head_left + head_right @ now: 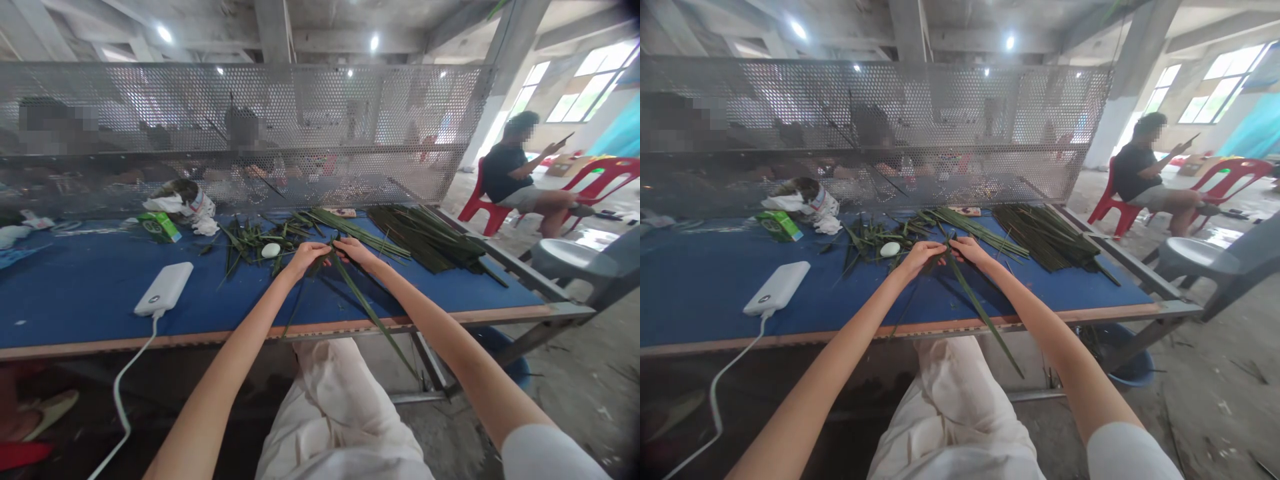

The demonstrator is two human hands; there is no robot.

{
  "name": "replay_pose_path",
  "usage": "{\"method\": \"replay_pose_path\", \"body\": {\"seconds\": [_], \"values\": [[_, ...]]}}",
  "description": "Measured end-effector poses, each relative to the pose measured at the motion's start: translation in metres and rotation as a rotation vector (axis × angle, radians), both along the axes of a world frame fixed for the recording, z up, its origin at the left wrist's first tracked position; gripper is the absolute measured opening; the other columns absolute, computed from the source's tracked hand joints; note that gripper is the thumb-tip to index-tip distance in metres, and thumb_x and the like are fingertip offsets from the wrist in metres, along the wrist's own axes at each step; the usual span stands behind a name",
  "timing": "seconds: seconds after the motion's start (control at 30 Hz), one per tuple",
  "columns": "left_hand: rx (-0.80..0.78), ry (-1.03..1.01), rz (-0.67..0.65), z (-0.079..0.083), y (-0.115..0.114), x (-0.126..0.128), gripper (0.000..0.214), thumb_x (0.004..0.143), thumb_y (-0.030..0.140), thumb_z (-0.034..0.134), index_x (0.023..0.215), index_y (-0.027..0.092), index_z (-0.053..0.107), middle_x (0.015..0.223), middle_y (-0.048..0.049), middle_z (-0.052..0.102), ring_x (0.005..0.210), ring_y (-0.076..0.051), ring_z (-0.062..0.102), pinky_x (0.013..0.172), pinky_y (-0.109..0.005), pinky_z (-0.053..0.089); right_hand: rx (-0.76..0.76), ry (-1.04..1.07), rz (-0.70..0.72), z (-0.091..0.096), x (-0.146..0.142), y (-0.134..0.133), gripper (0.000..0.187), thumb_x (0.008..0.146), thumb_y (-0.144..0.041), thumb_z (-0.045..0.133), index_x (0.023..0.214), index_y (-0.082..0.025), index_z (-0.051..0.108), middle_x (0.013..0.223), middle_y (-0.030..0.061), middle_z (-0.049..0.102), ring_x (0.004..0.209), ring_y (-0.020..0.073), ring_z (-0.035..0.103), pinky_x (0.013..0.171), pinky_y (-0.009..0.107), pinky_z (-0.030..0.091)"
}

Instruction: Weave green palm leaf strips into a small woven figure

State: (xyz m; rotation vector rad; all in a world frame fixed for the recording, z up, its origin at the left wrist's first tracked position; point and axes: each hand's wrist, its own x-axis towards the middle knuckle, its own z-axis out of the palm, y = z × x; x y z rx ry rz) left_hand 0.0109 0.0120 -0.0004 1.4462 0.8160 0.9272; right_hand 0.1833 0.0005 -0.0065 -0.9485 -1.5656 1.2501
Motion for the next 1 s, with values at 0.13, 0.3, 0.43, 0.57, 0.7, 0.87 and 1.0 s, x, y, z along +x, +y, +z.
{"method": "replay_pose_path", "body": {"seconds": [0.13, 0.3, 0.43, 0.57, 0.7, 0.87, 1.0], "values": [[-0.048, 0.020, 0.096, 0.001, 0.001, 0.000, 0.022, 0.065, 0.032, 0.080, 0.067, 0.012, 0.072, 0.055, -0.0057, 0.064, 0.051, -0.016, 0.060, 0.055, -0.026, 0.045, 0.214, -0.170, -0.088, -0.007, -0.004, 0.003, 0.027, 0.088, -0.040, 0.052, 0.071, -0.019, 0.046, 0.058, -0.0042, 0.046, 0.052, 0.0097, 0.042, 0.050, 0.022, 0.031], [-0.032, -0.021, 0.148, 0.004, -0.001, -0.002, 0.025, 0.065, 0.035, 0.080, 0.067, 0.012, 0.071, 0.057, -0.0054, 0.065, 0.054, -0.017, 0.061, 0.057, -0.027, 0.045, 0.390, -0.325, -0.136, -0.008, -0.006, -0.001, 0.020, 0.091, -0.028, 0.045, 0.074, -0.019, 0.050, 0.069, -0.0006, 0.052, 0.068, 0.0137, 0.047, 0.064, 0.023, 0.034], [-0.046, -0.055, 0.178, 0.004, -0.001, -0.002, 0.025, 0.063, 0.034, 0.081, 0.068, 0.012, 0.070, 0.058, -0.0047, 0.065, 0.053, -0.016, 0.061, 0.057, -0.028, 0.045, 0.448, -0.366, -0.072, -0.005, -0.006, -0.004, 0.021, 0.092, -0.028, 0.043, 0.077, -0.017, 0.055, 0.074, 0.0013, 0.056, 0.072, 0.0150, 0.049, 0.070, 0.024, 0.036], [-0.118, -0.109, 0.246, 0.003, 0.002, -0.002, 0.020, 0.065, 0.027, 0.079, 0.072, 0.011, 0.071, 0.060, -0.0041, 0.066, 0.050, -0.014, 0.060, 0.054, -0.025, 0.044, 0.401, -0.345, 0.017, -0.003, -0.005, 0.000, 0.026, 0.091, -0.027, 0.041, 0.090, -0.012, 0.062, 0.082, 0.0044, 0.062, 0.077, 0.0160, 0.053, 0.075, 0.026, 0.042], [-0.174, -0.176, 0.332, 0.003, 0.007, -0.004, 0.013, 0.068, 0.022, 0.076, 0.071, 0.011, 0.070, 0.061, -0.0038, 0.067, 0.052, -0.014, 0.060, 0.051, -0.023, 0.042, 0.317, -0.332, 0.105, -0.001, -0.002, 0.004, 0.030, 0.089, -0.026, 0.043, 0.099, -0.010, 0.067, 0.095, 0.0066, 0.067, 0.086, 0.0174, 0.057, 0.082, 0.029, 0.045], [-0.178, -0.232, 0.381, 0.001, 0.012, -0.009, 0.013, 0.068, 0.023, 0.075, 0.067, 0.013, 0.067, 0.054, -0.0006, 0.063, 0.049, -0.012, 0.057, 0.050, -0.023, 0.043, 0.144, -0.315, 0.226, 0.002, 0.004, 0.000, 0.033, 0.089, -0.034, 0.050, 0.102, -0.012, 0.069, 0.084, 0.0034, 0.068, 0.070, 0.0138, 0.058, 0.068, 0.025, 0.048], [-0.195, -0.215, 0.315, -0.001, 0.014, -0.010, 0.016, 0.069, 0.022, 0.075, 0.063, 0.012, 0.065, 0.052, 0.0004, 0.060, 0.044, -0.009, 0.050, 0.048, -0.022, 0.040, 0.043, -0.209, 0.212, -0.004, 0.001, -0.001, 0.045, 0.090, -0.038, 0.052, 0.126, -0.011, 0.057, 0.064, -0.0003, 0.061, 0.052, 0.0107, 0.053, 0.052, 0.021, 0.045]]}}
